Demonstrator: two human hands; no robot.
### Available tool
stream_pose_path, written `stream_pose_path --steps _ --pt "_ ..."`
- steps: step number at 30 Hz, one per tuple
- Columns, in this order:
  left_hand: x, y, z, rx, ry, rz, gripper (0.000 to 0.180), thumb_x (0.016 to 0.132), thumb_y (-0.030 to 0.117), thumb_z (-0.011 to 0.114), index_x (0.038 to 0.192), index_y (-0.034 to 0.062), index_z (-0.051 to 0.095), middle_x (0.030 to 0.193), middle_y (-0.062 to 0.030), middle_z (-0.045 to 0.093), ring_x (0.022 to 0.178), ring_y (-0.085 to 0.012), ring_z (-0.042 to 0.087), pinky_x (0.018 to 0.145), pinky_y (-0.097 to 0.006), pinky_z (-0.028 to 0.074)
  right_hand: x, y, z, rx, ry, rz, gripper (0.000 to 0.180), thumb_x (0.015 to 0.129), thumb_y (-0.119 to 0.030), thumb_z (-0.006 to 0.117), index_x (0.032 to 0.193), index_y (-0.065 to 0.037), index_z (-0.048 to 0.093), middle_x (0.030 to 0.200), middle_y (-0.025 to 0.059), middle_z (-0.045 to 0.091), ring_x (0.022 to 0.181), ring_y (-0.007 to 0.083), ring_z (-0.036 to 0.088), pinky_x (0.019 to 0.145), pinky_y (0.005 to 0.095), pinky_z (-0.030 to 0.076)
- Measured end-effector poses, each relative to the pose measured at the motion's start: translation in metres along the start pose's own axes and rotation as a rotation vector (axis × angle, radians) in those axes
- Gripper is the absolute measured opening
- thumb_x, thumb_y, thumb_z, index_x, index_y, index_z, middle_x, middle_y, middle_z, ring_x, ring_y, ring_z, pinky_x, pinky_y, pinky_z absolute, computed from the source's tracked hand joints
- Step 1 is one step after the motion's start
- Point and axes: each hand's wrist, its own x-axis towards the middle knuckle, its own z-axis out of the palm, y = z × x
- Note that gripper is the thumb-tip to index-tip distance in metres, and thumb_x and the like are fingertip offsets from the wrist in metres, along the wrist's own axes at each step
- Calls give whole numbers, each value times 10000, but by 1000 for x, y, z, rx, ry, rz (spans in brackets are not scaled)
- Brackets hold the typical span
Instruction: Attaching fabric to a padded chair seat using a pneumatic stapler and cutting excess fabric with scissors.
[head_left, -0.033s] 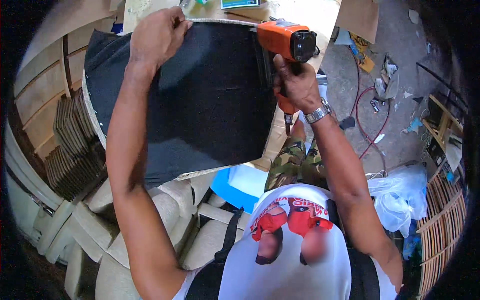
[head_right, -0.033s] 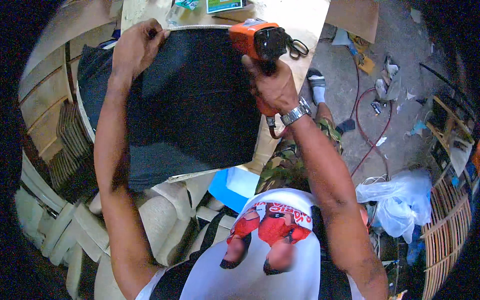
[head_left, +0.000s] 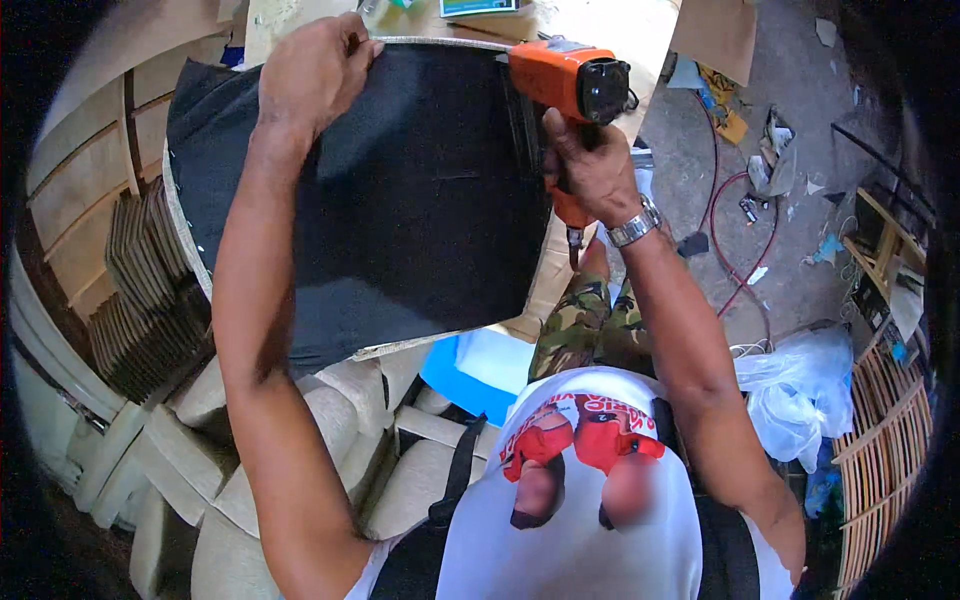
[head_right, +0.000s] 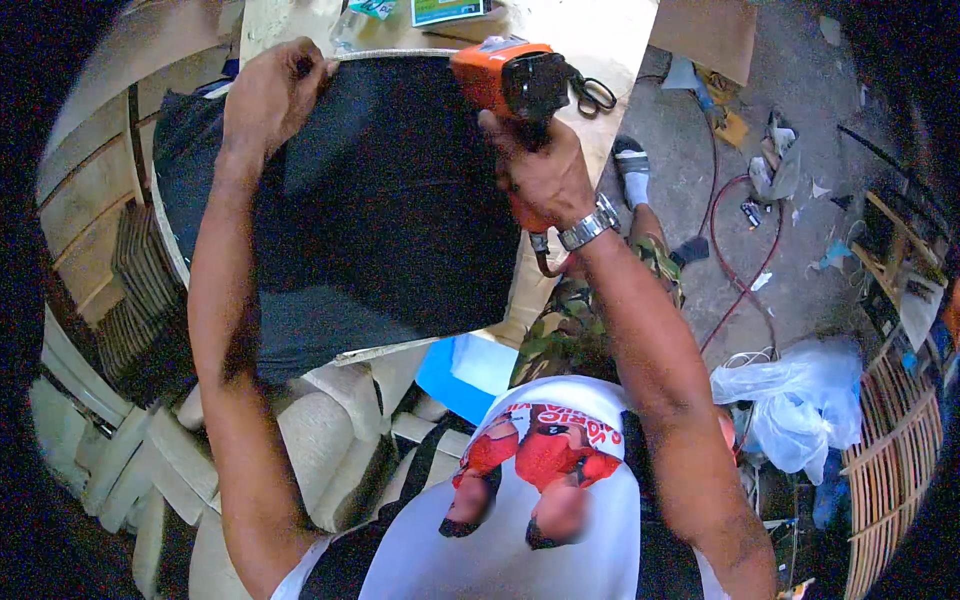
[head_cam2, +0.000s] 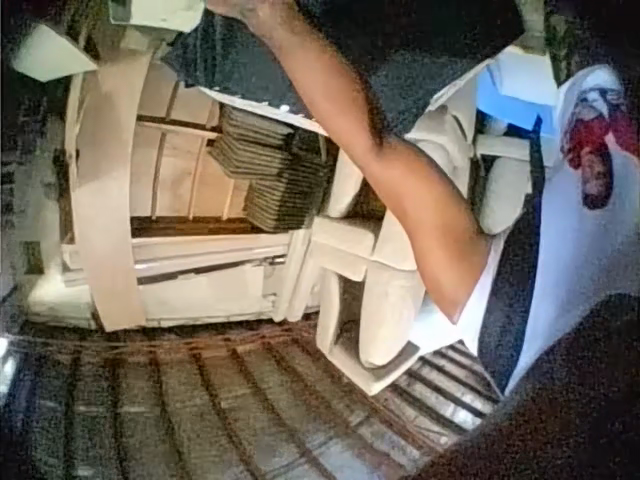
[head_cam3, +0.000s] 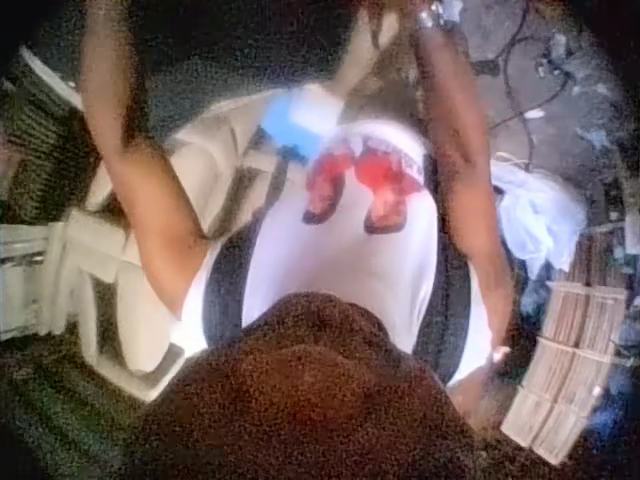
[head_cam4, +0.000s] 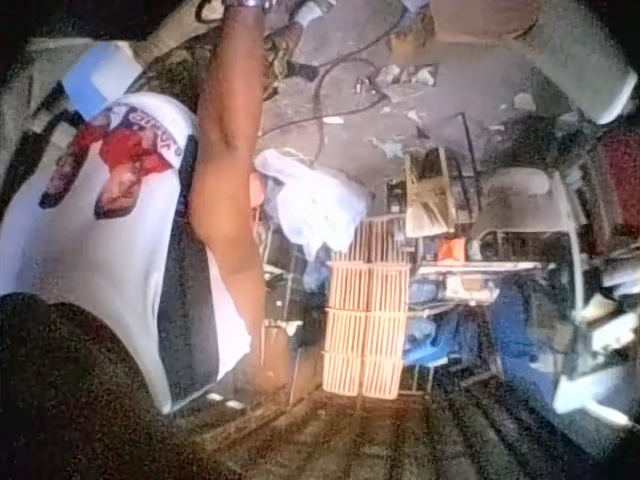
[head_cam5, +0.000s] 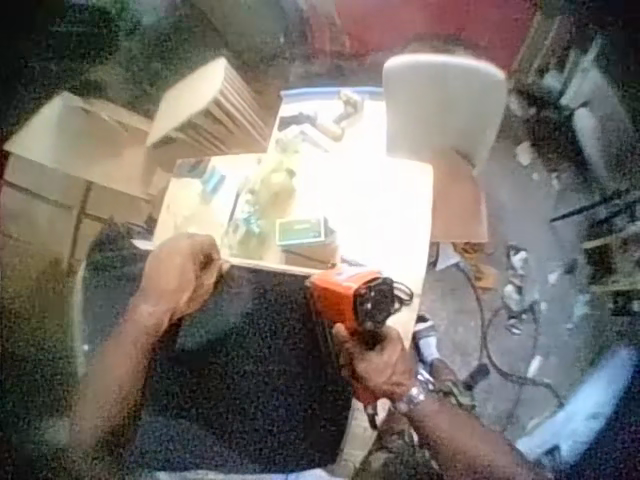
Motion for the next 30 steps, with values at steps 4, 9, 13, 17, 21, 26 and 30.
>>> stream_pose_path --steps 4,9,13,17,21,26,30 --pt "0 11 -11 34 -3 -41 284 902 364 604 934 85 647 853 -156 672 818 -358 645 726 -436 504 1 -9 7 -66 6 -105 439 876 -446 679 958 -15 672 665 63 646 577 123 594 542 300 469" --pt "2 2 -21 4 52 45 303 907 378 587 919 81 644 847 -167 662 833 -369 639 730 -456 502 4 -21 12 -138 34 -168 444 881 -442 673 993 -12 679 698 91 668 607 150 613 585 320 482" --pt "3 6 -28 67 57 46 326 909 397 582 884 74 622 816 -167 649 819 -374 638 720 -467 501 -2 -40 26 -128 -15 -211 417 894 -430 660 1024 -34 671 701 85 666 610 151 618 587 327 487" --pt "4 8 -38 112 63 21 329 909 401 583 874 76 615 813 -163 648 812 -372 641 715 -469 506 -10 -64 24 -93 -38 -121 409 894 -426 662 1024 -39 669 677 66 649 583 138 614 557 311 479" --pt "6 11 -42 107 101 56 314 906 395 588 874 83 618 817 -154 652 811 -363 645 714 -467 515 -11 -76 36 -75 -66 -139 439 880 -473 660 1017 -56 676 679 62 651 586 144 615 568 321 484" --pt "9 4 -44 111 153 102 296 903 386 594 873 92 622 821 -143 657 810 -352 652 712 -464 527 -9 -91 42 -167 -57 -165 492 863 -512 660 1060 -61 680 800 114 693 726 184 651 692 344 503" --pt "9 -9 -45 133 274 246 269 895 366 602 910 98 627 823 -140 652 799 -356 643 694 -476 518 -11 -104 55 -151 -22 -254 491 853 -502 678 1040 -47 683 840 127 704 779 191 661 730 349 504"
